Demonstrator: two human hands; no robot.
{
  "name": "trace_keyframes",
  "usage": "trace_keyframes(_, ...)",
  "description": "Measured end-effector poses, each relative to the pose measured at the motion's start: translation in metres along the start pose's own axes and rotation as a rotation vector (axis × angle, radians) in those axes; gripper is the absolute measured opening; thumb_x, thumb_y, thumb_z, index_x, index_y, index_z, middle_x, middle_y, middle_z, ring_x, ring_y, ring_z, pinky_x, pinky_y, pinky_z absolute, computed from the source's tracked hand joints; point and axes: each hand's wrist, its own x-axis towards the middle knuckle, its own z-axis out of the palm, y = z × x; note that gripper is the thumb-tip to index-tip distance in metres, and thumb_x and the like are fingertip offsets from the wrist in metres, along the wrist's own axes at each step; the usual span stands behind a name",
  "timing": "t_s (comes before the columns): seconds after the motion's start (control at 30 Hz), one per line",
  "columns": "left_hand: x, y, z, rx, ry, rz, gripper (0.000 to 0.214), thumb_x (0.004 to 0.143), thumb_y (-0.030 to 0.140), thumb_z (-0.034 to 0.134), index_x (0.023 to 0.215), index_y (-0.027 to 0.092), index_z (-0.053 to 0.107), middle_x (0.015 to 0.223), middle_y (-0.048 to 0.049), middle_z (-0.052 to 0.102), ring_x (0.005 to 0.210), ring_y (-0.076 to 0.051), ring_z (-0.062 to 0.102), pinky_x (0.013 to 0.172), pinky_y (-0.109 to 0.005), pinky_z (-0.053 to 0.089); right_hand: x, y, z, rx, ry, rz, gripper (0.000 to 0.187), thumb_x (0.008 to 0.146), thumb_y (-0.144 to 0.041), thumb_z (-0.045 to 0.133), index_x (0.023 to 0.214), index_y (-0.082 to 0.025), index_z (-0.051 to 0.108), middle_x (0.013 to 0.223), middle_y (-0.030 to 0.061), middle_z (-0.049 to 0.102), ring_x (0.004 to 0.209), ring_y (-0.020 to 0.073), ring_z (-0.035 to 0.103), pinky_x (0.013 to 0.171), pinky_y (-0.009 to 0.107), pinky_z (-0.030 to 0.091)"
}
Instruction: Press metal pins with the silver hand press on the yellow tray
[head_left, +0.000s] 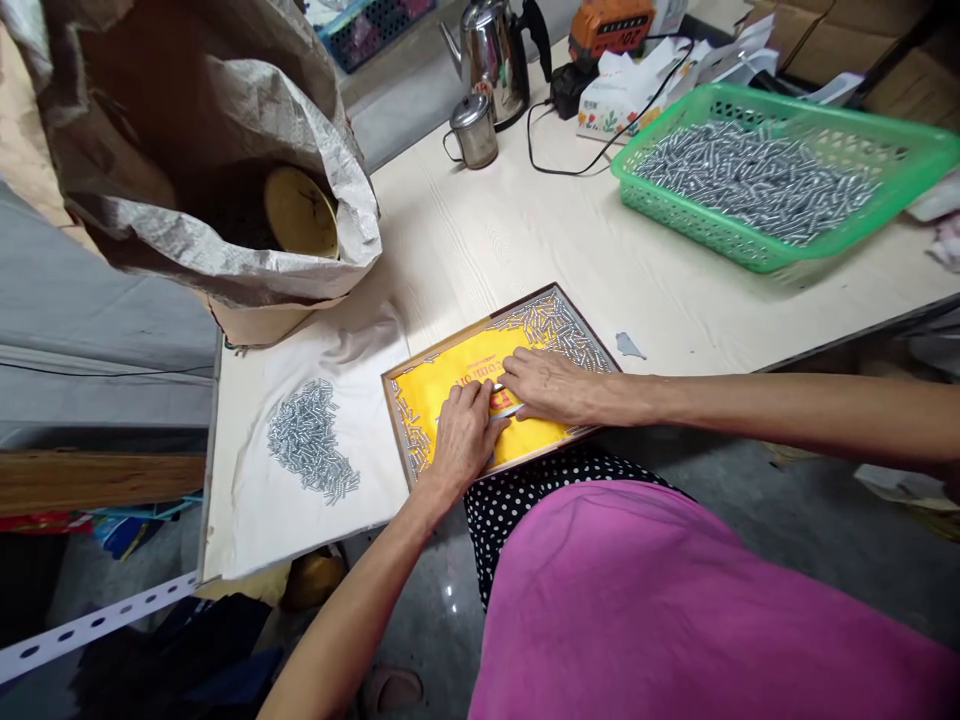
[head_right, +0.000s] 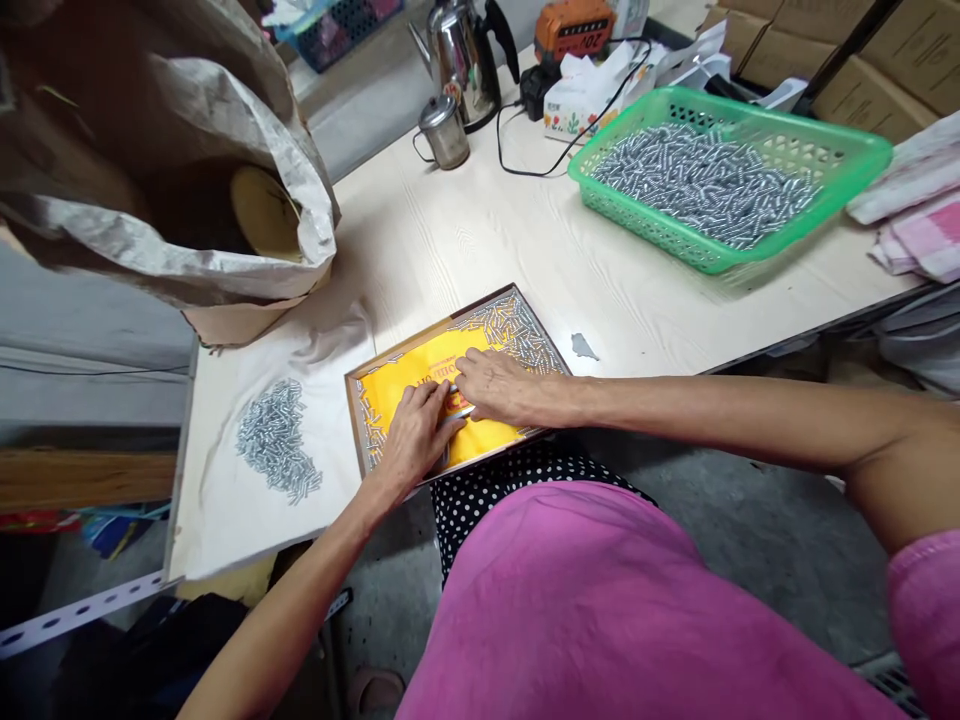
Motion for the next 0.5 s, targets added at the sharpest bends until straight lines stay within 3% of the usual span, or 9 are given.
trace_keyframes(0.13, -0.003, 0.004, 0.004, -0.029, 0.001, -0.022, 0.024, 0.096, 0.028, 0.057, 0.118, 0.019, 0.062, 0.11, -0.0091, 0.065, 0.102, -0.026, 0.055, 0.089, -0.039, 0.049, 0.004, -0.005, 0.005, 0.057, -0.046, 0.004, 0.011, 0.096, -0.015, 0.055, 0.098, -0.011, 0.065, 0.097, 0.012, 0.065, 0.094, 0.0222, 0.056, 0.078, 0.033, 0.041)
trace_keyframes(0.23, 0.001, 0.004, 0.006, -0.025, -0.002, -0.05, 0.016, 0.097, 0.027, 0.055, 0.107, 0.019, 0.065, 0.101, -0.0087, 0.066, 0.098, -0.026, 0.055, 0.087, -0.038, 0.049, 0.006, -0.004, 0.004, 0.075, -0.078, -0.016, 0.017, 0.096, -0.008, 0.048, 0.094, -0.012, 0.065, 0.095, 0.0105, 0.066, 0.091, 0.0201, 0.057, 0.079, 0.032, 0.041)
trace_keyframes(0.33, -0.001, 0.007, 0.006, -0.022, 0.0, -0.076, 0.017, 0.097, 0.027, 0.056, 0.11, 0.019, 0.065, 0.104, -0.0093, 0.066, 0.099, -0.025, 0.056, 0.09, -0.04, 0.049, 0.002, -0.007, 0.003, 0.084, -0.032, -0.066, 0.014, 0.096, -0.012, 0.05, 0.092, -0.014, 0.064, 0.092, 0.01, 0.066, 0.087, 0.02, 0.056, 0.078, 0.033, 0.042)
trace_keyframes(0.43, -0.012, 0.015, 0.01, -0.036, 0.03, -0.046, 0.028, 0.096, 0.028, 0.058, 0.122, 0.018, 0.062, 0.12, -0.0119, 0.064, 0.11, -0.026, 0.056, 0.097, -0.042, 0.049, 0.008, -0.014, 0.006, 0.138, 0.126, -0.266, 0.013, 0.097, -0.022, 0.052, 0.095, -0.016, 0.063, 0.092, 0.0096, 0.065, 0.086, 0.0208, 0.056, 0.078, 0.034, 0.044)
trace_keyframes(0.5, -0.019, 0.018, 0.015, 0.004, 0.079, 0.01, 0.026, 0.099, 0.027, 0.052, 0.119, 0.018, 0.066, 0.13, -0.0125, 0.061, 0.121, -0.026, 0.053, 0.101, -0.043, 0.047, 0.032, -0.023, 0.014, 0.186, 0.191, -0.439, 0.015, 0.097, -0.027, 0.052, 0.096, -0.017, 0.063, 0.091, 0.0101, 0.064, 0.086, 0.0214, 0.057, 0.077, 0.035, 0.045)
